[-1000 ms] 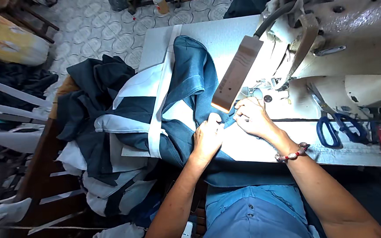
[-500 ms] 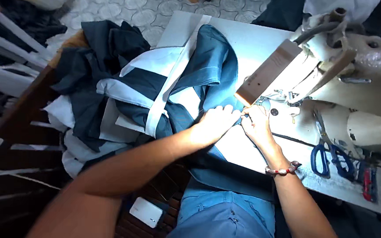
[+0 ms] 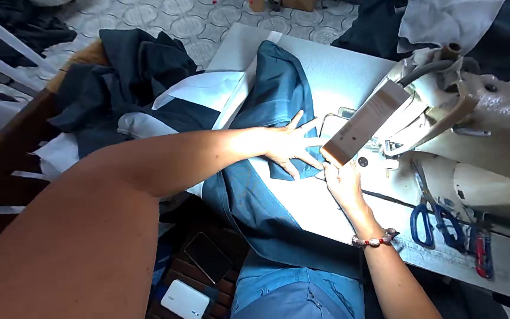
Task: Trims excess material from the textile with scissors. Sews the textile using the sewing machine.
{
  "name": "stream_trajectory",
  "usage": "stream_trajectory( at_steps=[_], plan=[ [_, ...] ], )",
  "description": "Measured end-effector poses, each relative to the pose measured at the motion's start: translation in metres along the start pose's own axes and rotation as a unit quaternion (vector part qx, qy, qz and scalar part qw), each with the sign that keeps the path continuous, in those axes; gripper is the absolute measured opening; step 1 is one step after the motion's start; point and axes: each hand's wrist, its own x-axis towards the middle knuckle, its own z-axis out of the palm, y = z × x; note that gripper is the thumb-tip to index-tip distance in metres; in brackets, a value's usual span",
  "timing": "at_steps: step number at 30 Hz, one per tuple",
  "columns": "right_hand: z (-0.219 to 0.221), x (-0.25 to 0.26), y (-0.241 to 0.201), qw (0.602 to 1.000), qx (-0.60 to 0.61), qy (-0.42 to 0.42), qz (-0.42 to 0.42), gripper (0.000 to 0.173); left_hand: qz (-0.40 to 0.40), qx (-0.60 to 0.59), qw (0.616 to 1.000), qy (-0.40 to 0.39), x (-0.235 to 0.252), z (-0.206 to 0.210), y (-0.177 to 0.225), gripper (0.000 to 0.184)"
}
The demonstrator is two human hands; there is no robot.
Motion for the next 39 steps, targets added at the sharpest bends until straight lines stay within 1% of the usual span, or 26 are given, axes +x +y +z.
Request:
stream_trajectory(
  at_steps=[1, 2, 3, 4, 5, 6, 7, 9, 10, 13, 15, 19, 23, 25, 27, 29, 30, 32, 33, 35, 36, 37, 39],
  plan=[
    [0.001, 0.0, 0.001, 0.999, -0.006, 0.031, -0.004, 0.019, -0.016, -0.029, 0.998, 0.055, -0.001, 0.014, 0.002, 0.058],
    [0.002, 0.001, 0.002, 0.998, -0.002, 0.069, 0.004, 0.019, -0.04, -0.08, 0.988, 0.127, 0.001, 0.029, 0.008, 0.056],
    [0.002, 0.003, 0.003, 0.994, 0.013, 0.107, 0.029, 0.019, -0.073, -0.136, 0.964, 0.215, 0.005, 0.045, 0.02, 0.054],
    [0.002, 0.005, 0.004, 0.987, 0.042, 0.14, 0.068, 0.02, -0.129, -0.176, 0.939, 0.267, 0.012, 0.057, 0.035, 0.055],
    [0.001, 0.005, 0.005, 0.979, 0.073, 0.155, 0.111, 0.021, -0.22, -0.172, 0.922, 0.268, 0.019, 0.06, 0.054, 0.057],
    [-0.002, 0.004, 0.005, 0.972, 0.094, 0.158, 0.146, 0.022, -0.315, -0.168, 0.907, 0.226, 0.025, 0.054, 0.072, 0.061],
    [-0.005, 0.001, 0.005, 0.97, 0.094, 0.158, 0.156, 0.021, -0.369, -0.176, 0.889, 0.204, 0.031, 0.052, 0.083, 0.063],
    [-0.008, -0.012, 0.005, 0.981, 0.059, 0.141, 0.119, 0.016, -0.413, -0.179, 0.871, 0.196, 0.038, 0.05, 0.092, 0.065],
    [-0.009, -0.021, 0.004, 0.986, 0.042, 0.127, 0.099, 0.016, -0.422, -0.176, 0.869, 0.191, 0.039, 0.05, 0.094, 0.065],
    [-0.011, -0.038, -0.003, 0.994, 0.011, 0.09, 0.064, 0.024, -0.421, -0.181, 0.872, 0.174, 0.039, 0.043, 0.094, 0.066],
    [-0.007, -0.038, -0.007, 0.996, -0.018, 0.056, 0.063, 0.031, -0.417, -0.173, 0.879, 0.156, 0.039, 0.038, 0.093, 0.067],
    [-0.003, -0.03, -0.014, 0.989, -0.124, -0.033, 0.073, 0.042, -0.406, -0.15, 0.891, 0.138, 0.041, 0.035, 0.088, 0.065],
    [-0.002, -0.029, -0.014, 0.985, -0.154, -0.042, 0.057, 0.042, -0.4, -0.139, 0.893, 0.154, 0.04, 0.04, 0.086, 0.064],
    [-0.002, -0.031, -0.012, 0.99, -0.133, -0.024, 0.049, 0.04, -0.403, -0.148, 0.89, 0.154, 0.039, 0.04, 0.087, 0.064],
    [-0.004, -0.032, -0.007, 0.995, -0.084, 0.011, 0.043, 0.036, -0.411, -0.153, 0.887, 0.147, 0.039, 0.04, 0.091, 0.067],
    [-0.012, -0.026, 0.0, 0.997, -0.049, 0.034, 0.043, 0.03, -0.415, -0.16, 0.883, 0.151, 0.037, 0.04, 0.094, 0.069],
    [-0.017, -0.018, 0.003, 0.997, -0.053, 0.031, 0.039, 0.026, -0.418, -0.161, 0.881, 0.151, 0.037, 0.04, 0.096, 0.069],
    [-0.026, 0.001, 0.002, 0.994, -0.104, -0.016, 0.039, 0.028, -0.422, -0.161, 0.879, 0.151, 0.037, 0.041, 0.098, 0.069],
    [-0.028, 0.01, 0.0, 0.987, -0.145, -0.046, 0.049, 0.032, -0.423, -0.161, 0.879, 0.15, 0.037, 0.041, 0.098, 0.069],
    [-0.032, 0.029, -0.014, 0.958, -0.215, -0.148, 0.12, 0.036, -0.425, -0.167, 0.877, 0.146, 0.038, 0.04, 0.099, 0.069],
    [-0.034, 0.035, -0.02, 0.943, -0.24, -0.183, 0.141, 0.034, -0.428, -0.169, 0.876, 0.145, 0.038, 0.039, 0.099, 0.069],
    [-0.035, 0.039, -0.021, 0.937, -0.251, -0.198, 0.142, 0.028, -0.429, -0.171, 0.875, 0.148, 0.038, 0.039, 0.099, 0.069],
    [-0.031, 0.037, -0.006, 0.95, -0.252, -0.164, 0.079, 0.014, -0.43, -0.178, 0.871, 0.156, 0.038, 0.04, 0.099, 0.069]
  ],
)
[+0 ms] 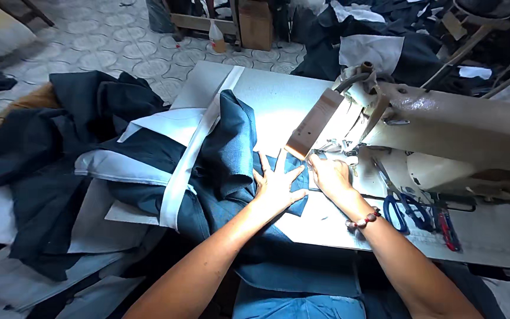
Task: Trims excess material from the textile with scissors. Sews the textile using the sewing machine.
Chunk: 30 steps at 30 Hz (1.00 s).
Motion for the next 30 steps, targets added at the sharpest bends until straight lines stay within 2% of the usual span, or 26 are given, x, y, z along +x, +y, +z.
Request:
stream_trajectory(
  at_steps=[3, 8, 11, 14, 19, 23, 30],
  plan=[
    [0.001, -0.003, 0.026, 1.0, 0.028, -0.001, -0.011, 0.015, -0.008, 0.001, 1.0, -0.004, 0.002, -0.001, 0.001, 0.069],
    [-0.008, -0.015, 0.073, 0.992, 0.033, 0.119, 0.003, 0.021, -0.023, 0.006, 1.0, -0.003, 0.011, -0.003, 0.007, 0.068],
    [-0.022, -0.018, 0.072, 0.994, 0.03, 0.098, 0.049, 0.02, -0.029, 0.012, 0.999, 0.009, 0.021, -0.002, 0.01, 0.07],
    [-0.012, -0.022, 0.06, 0.991, 0.043, 0.107, 0.067, 0.026, -0.023, 0.023, 0.999, 0.038, 0.034, 0.005, 0.01, 0.073],
    [0.018, -0.039, 0.042, 0.974, 0.171, 0.149, 0.008, 0.03, -0.005, 0.005, 0.998, 0.062, 0.053, 0.011, 0.012, 0.072],
    [0.029, -0.038, 0.043, 0.965, 0.197, 0.168, 0.028, 0.034, 0.013, 0.005, 0.997, 0.08, 0.064, 0.012, 0.012, 0.071],
    [0.032, -0.032, 0.039, 0.984, 0.122, 0.126, 0.044, 0.038, 0.046, -0.016, 0.992, 0.119, 0.066, 0.017, 0.007, 0.064]
  ],
)
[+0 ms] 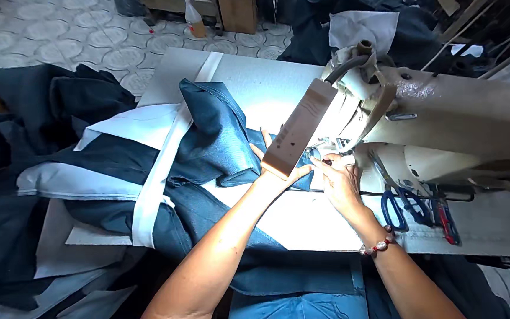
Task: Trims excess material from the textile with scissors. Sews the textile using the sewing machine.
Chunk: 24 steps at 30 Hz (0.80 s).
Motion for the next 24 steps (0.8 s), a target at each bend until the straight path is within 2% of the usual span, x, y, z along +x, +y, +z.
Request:
stream_trajectory(
  at_steps=[9, 16, 19, 22, 24],
  plan=[
    [0.003, -0.003, 0.002, 1.0, -0.028, -0.004, -0.012, 0.045, 0.0, 0.015, 1.0, 0.004, -0.002, -0.003, 0.005, 0.063],
    [-0.002, -0.001, -0.001, 0.999, -0.046, -0.009, -0.001, 0.044, -0.034, -0.002, 0.998, -0.052, 0.003, -0.014, 0.009, 0.067],
    [-0.002, -0.001, -0.001, 1.0, -0.026, 0.007, 0.004, 0.043, -0.02, -0.004, 1.0, -0.023, 0.002, -0.01, 0.007, 0.065],
    [-0.002, -0.012, 0.003, 0.996, 0.068, 0.047, -0.039, 0.036, -0.031, -0.008, 0.998, -0.047, 0.006, -0.012, 0.007, 0.067],
    [-0.006, -0.026, 0.007, 0.989, 0.081, 0.001, -0.121, 0.033, -0.041, -0.006, 0.997, -0.064, 0.008, -0.016, 0.009, 0.067]
  ],
)
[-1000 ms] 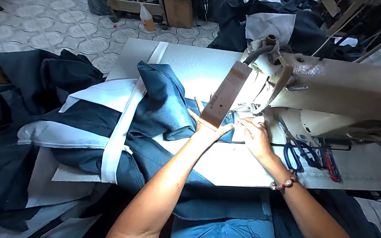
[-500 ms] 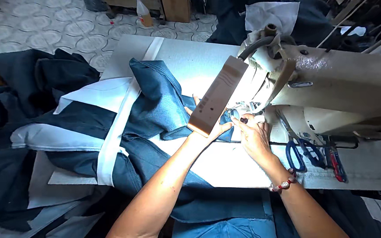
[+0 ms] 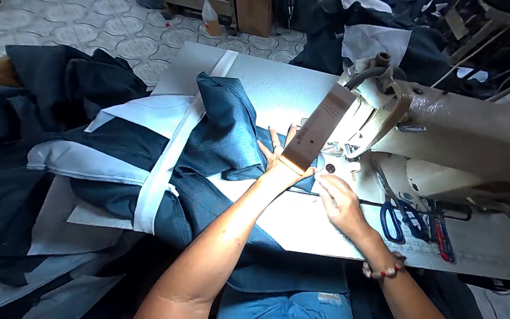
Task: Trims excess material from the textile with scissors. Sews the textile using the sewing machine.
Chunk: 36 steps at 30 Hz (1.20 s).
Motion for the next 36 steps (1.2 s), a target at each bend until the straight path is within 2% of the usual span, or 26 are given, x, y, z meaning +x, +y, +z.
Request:
stream_trajectory(
  at_steps=[2, 4, 7, 9, 11, 12, 13, 15, 17, 19, 21, 24, 26, 28, 29, 31, 33, 35, 36],
  plan=[
    [-0.006, -0.013, -0.001, 0.995, -0.063, -0.055, -0.045, 0.041, -0.003, 0.005, 1.0, -0.01, 0.0, -0.002, 0.001, 0.068],
    [-0.017, -0.018, 0.001, 0.985, -0.159, -0.065, -0.027, 0.046, 0.002, -0.006, 1.0, 0.0, -0.004, -0.002, 0.002, 0.069],
    [-0.04, -0.007, -0.006, 0.953, -0.264, -0.092, 0.115, 0.038, 0.047, -0.051, 0.998, 0.014, -0.016, -0.008, -0.002, 0.07],
    [-0.047, -0.003, -0.018, 0.946, -0.275, -0.047, 0.165, 0.031, 0.127, -0.072, 0.988, 0.056, -0.029, -0.016, -0.015, 0.066],
    [-0.044, -0.006, -0.031, 0.962, -0.229, 0.0, 0.15, 0.027, 0.217, -0.039, 0.968, 0.12, -0.046, -0.025, -0.039, 0.05],
    [-0.039, -0.008, -0.035, 0.971, -0.189, -0.005, 0.145, 0.025, 0.24, -0.005, 0.961, 0.135, -0.056, -0.032, -0.052, 0.045],
    [-0.033, -0.009, -0.039, 0.977, -0.149, -0.026, 0.148, 0.026, 0.245, 0.035, 0.96, 0.134, -0.067, -0.042, -0.064, 0.043],
    [-0.016, -0.01, -0.043, 0.981, -0.117, -0.056, 0.146, 0.04, 0.217, 0.11, 0.963, 0.115, -0.084, -0.056, -0.086, 0.041],
    [0.0, -0.005, -0.05, 0.981, -0.097, -0.069, 0.152, 0.049, 0.201, 0.14, 0.959, 0.141, -0.088, -0.057, -0.108, 0.04],
    [0.011, 0.005, -0.059, 0.978, -0.085, -0.083, 0.171, 0.054, 0.172, 0.128, 0.96, 0.182, -0.083, -0.053, -0.121, 0.037],
    [0.018, 0.017, -0.064, 0.976, -0.065, -0.069, 0.196, 0.054, 0.138, 0.086, 0.968, 0.189, -0.076, -0.049, -0.125, 0.031],
    [0.034, 0.025, -0.064, 0.974, -0.013, 0.063, 0.217, 0.044, 0.182, 0.022, 0.965, 0.186, -0.074, -0.037, -0.128, 0.024],
    [0.037, 0.03, -0.065, 0.955, 0.061, 0.151, 0.248, 0.035, 0.25, 0.033, 0.937, 0.24, -0.085, -0.039, -0.118, 0.021],
    [0.035, 0.029, -0.071, 0.925, 0.157, 0.201, 0.282, 0.025, 0.295, 0.068, 0.905, 0.299, -0.107, -0.047, -0.103, 0.022],
    [0.032, 0.026, -0.077, 0.902, 0.231, 0.214, 0.295, 0.027, 0.31, 0.088, 0.892, 0.318, -0.121, -0.051, -0.096, 0.021],
    [0.017, 0.013, -0.094, 0.83, 0.388, 0.222, 0.335, 0.04, 0.326, 0.123, 0.879, 0.327, -0.146, -0.057, -0.084, 0.021],
    [0.001, -0.001, -0.101, 0.784, 0.451, 0.2, 0.377, 0.049, 0.329, 0.156, 0.867, 0.34, -0.162, -0.055, -0.08, 0.021],
    [-0.01, -0.011, -0.096, 0.783, 0.446, 0.154, 0.406, 0.049, 0.337, 0.166, 0.859, 0.348, -0.17, -0.046, -0.076, 0.021],
    [-0.015, -0.013, -0.091, 0.802, 0.418, 0.123, 0.408, 0.046, 0.343, 0.163, 0.857, 0.349, -0.172, -0.041, -0.073, 0.021]
  ],
)
